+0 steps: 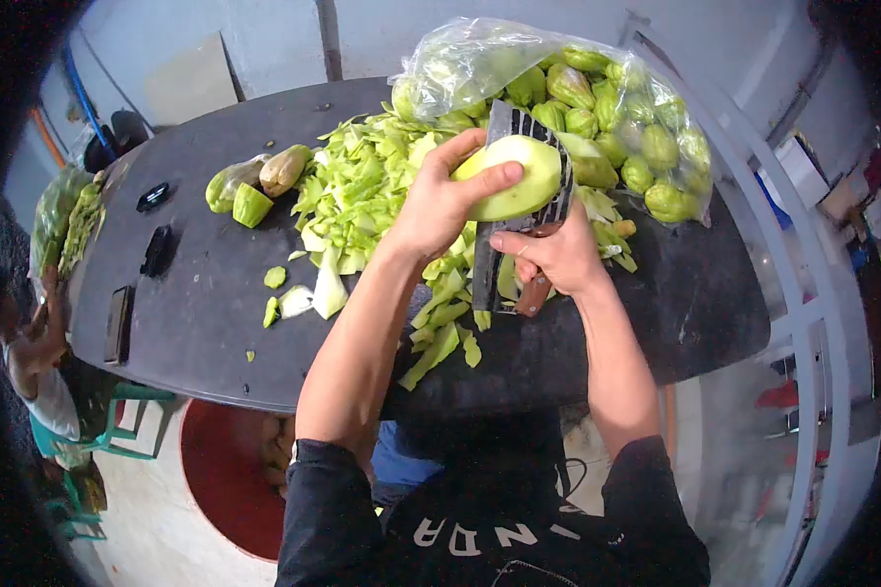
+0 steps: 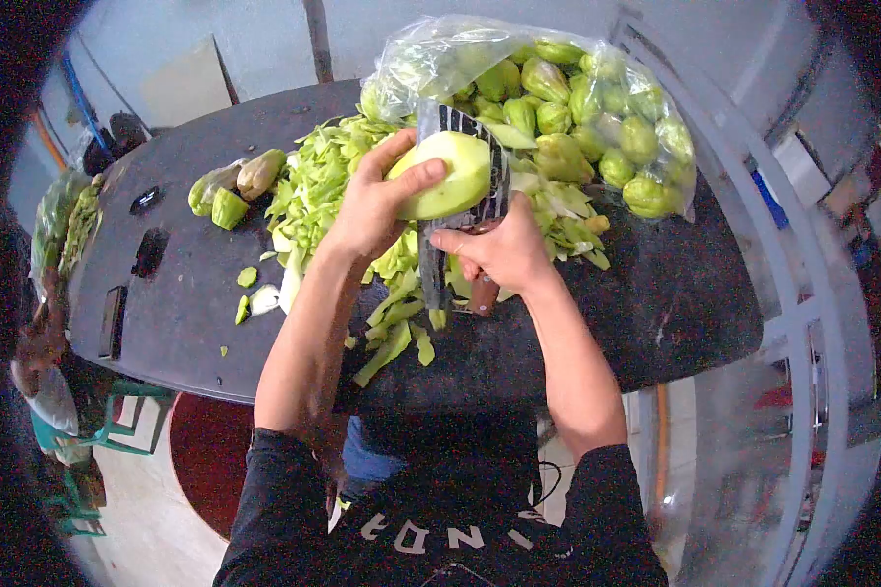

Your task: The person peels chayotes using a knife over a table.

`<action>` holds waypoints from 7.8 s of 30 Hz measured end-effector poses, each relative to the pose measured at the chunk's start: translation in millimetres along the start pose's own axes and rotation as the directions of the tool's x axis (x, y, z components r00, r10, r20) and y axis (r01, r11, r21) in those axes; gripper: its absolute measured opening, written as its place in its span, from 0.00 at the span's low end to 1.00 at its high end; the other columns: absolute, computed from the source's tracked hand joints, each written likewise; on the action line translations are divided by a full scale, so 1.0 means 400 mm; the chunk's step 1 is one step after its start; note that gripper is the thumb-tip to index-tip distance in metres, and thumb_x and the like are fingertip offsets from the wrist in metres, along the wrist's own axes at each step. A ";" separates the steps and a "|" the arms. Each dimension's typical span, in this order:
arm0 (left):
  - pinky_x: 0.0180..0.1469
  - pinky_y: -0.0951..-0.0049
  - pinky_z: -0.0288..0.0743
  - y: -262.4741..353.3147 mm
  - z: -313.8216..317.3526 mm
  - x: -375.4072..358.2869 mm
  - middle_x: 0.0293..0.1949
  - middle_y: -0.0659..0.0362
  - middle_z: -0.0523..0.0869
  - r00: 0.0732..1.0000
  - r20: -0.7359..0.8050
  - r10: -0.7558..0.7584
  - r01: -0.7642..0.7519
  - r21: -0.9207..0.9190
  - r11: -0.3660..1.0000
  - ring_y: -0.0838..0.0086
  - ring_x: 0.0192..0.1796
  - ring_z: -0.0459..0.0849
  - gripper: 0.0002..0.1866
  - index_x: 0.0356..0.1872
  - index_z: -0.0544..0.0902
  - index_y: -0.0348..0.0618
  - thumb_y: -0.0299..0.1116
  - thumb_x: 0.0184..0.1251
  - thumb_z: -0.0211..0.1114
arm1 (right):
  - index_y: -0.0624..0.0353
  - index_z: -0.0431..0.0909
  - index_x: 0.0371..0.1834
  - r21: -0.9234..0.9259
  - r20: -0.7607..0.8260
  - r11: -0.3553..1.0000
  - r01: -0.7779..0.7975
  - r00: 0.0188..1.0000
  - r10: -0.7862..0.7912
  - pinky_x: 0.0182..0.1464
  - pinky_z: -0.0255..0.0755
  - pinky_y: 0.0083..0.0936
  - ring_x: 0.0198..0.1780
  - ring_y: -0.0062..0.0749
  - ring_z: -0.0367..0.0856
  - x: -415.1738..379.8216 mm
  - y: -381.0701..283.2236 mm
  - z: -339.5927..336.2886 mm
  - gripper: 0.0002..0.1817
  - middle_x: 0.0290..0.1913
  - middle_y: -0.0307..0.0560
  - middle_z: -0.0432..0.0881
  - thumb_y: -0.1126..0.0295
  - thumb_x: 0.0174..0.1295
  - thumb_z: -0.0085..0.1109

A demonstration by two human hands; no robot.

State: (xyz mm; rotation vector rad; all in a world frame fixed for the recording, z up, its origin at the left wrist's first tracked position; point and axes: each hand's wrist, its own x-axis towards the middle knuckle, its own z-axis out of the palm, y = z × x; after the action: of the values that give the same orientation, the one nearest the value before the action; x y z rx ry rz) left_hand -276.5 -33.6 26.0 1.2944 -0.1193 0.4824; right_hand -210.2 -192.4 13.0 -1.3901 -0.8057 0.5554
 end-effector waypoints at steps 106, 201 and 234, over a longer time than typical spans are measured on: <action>0.64 0.56 0.72 0.023 -0.132 -0.058 0.56 0.55 0.82 0.972 -0.219 -0.084 -0.097 -0.702 0.706 0.61 0.59 0.80 0.28 0.58 0.77 0.45 0.49 0.58 0.62 | 0.57 0.71 0.27 -0.102 0.014 0.994 -0.031 0.999 0.032 0.19 0.62 0.21 0.15 0.18 0.67 0.031 0.002 0.047 0.21 0.14 0.33 0.68 0.53 0.72 0.55; 0.55 0.61 0.76 0.007 -0.020 -0.076 0.51 0.56 0.83 0.976 -0.160 -0.145 0.038 -0.534 0.845 0.65 0.51 0.83 0.28 0.59 0.76 0.47 0.57 0.68 0.55 | 0.56 0.69 0.22 -0.078 -0.118 0.995 0.069 0.990 -0.077 0.15 0.62 0.21 0.13 0.18 0.68 0.014 -0.012 0.036 0.24 0.13 0.33 0.68 0.51 0.70 0.58; 0.43 0.54 0.84 -0.035 -0.172 -0.041 0.45 0.51 0.80 0.772 -0.511 0.379 -0.630 -0.533 0.564 0.59 0.43 0.83 0.32 0.67 0.64 0.51 0.61 0.72 0.52 | 0.58 0.67 0.33 -0.893 0.349 0.039 0.449 0.741 -0.573 0.24 0.75 0.35 0.24 0.42 0.77 -0.072 -0.023 0.278 0.11 0.25 0.47 0.69 0.78 0.53 0.61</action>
State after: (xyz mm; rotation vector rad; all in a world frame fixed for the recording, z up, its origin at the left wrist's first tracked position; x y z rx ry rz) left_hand -297.8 24.1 -11.4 0.3871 -0.3606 1.0590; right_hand -314.9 -144.7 16.4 -1.9981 -1.6257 -0.8384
